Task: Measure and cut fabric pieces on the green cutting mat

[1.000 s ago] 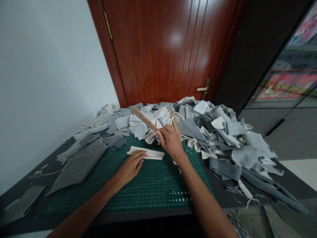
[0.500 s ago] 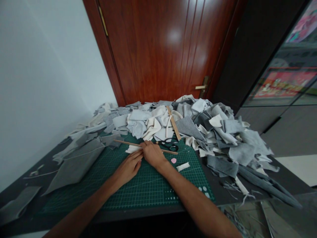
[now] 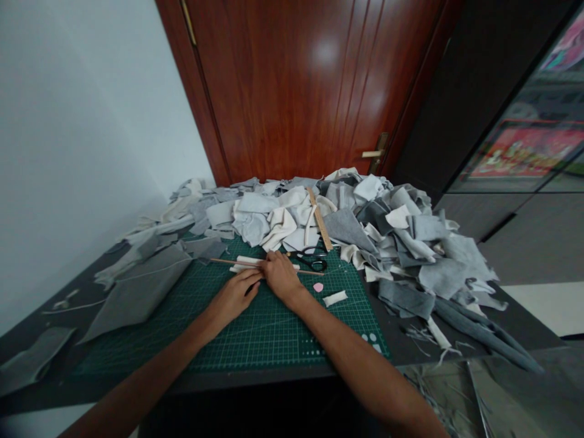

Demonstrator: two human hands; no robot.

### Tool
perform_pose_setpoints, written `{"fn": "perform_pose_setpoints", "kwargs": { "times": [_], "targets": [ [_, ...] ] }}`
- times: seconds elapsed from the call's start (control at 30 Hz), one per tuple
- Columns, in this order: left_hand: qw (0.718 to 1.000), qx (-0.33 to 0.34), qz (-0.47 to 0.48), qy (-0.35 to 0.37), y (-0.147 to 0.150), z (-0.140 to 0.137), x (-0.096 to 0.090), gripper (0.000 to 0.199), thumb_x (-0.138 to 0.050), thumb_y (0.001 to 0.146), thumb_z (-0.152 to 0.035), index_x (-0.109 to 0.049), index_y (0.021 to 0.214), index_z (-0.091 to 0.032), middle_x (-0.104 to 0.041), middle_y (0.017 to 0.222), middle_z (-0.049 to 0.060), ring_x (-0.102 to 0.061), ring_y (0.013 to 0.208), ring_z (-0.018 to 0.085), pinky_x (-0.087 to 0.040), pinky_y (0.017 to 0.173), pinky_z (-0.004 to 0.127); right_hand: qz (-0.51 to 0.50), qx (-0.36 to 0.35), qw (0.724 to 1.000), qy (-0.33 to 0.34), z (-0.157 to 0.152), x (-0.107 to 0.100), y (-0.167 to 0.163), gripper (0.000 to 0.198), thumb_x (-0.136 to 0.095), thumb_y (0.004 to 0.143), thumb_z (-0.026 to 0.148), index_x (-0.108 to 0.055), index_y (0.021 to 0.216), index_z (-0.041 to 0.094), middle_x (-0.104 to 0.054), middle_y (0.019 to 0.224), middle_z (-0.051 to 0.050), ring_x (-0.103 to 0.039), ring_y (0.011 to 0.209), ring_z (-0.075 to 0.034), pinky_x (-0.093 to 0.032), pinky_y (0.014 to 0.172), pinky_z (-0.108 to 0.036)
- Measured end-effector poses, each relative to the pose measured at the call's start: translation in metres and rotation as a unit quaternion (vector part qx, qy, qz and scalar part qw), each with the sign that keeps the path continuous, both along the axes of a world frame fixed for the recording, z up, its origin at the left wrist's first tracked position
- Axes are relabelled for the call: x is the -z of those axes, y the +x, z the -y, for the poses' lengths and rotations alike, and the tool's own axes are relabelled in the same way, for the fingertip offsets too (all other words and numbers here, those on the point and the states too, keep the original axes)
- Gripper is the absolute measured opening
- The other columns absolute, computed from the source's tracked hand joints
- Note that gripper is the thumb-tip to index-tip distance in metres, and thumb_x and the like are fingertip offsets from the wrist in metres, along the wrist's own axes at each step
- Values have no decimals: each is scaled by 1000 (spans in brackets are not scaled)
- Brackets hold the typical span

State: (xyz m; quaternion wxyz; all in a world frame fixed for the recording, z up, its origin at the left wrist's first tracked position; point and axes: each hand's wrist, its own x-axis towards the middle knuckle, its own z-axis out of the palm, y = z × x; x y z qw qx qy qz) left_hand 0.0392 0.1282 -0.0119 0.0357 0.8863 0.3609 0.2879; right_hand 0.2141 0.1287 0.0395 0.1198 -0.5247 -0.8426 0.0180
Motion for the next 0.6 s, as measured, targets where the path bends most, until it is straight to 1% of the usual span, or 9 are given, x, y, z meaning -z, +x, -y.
{"fn": "perform_pose_setpoints", "kwargs": {
  "times": [0.17, 0.3, 0.4, 0.47, 0.6],
  "targets": [
    [1000, -4, -18, -6, -1, 2, -7, 28, -55, 97, -8, -74, 115, -18, -73, 119, 8, -67, 115, 22, -54, 107, 40, 21, 3, 999, -48, 10, -9, 4, 40, -39, 104, 11, -70, 130, 17, -66, 115, -14, -62, 109, -22, -47, 95, -30],
    [999, -21, -34, 7, -1, 2, -8, 23, -59, 96, -9, -74, 112, -16, -73, 111, 8, -67, 110, 24, -55, 103, 42, 45, 2, 997, -60, 20, -15, 5, 43, -35, 104, 8, -69, 130, 14, -63, 124, -16, -60, 116, -24, -47, 98, -31],
    [998, -32, -44, 16, -1, 1, -8, 17, -62, 96, -11, -73, 108, -15, -71, 106, 8, -66, 106, 24, -56, 100, 42, 46, -3, 997, -55, 20, -15, 3, 41, -36, 105, 10, -70, 128, 13, -62, 125, -17, -58, 119, -25, -47, 100, -32],
    [998, -36, -47, 19, -1, -1, -8, 15, -63, 96, -13, -73, 107, -16, -71, 105, 7, -66, 106, 24, -55, 99, 42, 37, -9, 998, -39, 15, -13, 2, 39, -38, 105, 10, -70, 128, 14, -62, 122, -16, -59, 117, -24, -47, 98, -31],
    [998, -42, -48, 8, -2, -5, -9, 14, -62, 98, -14, -73, 105, -18, -71, 107, 7, -65, 108, 24, -53, 101, 41, 37, -60, 998, -1, 3, -8, 0, 30, -45, 106, 15, -72, 119, 16, -64, 116, -12, -61, 110, -22, -48, 93, -29]
  ]
}}
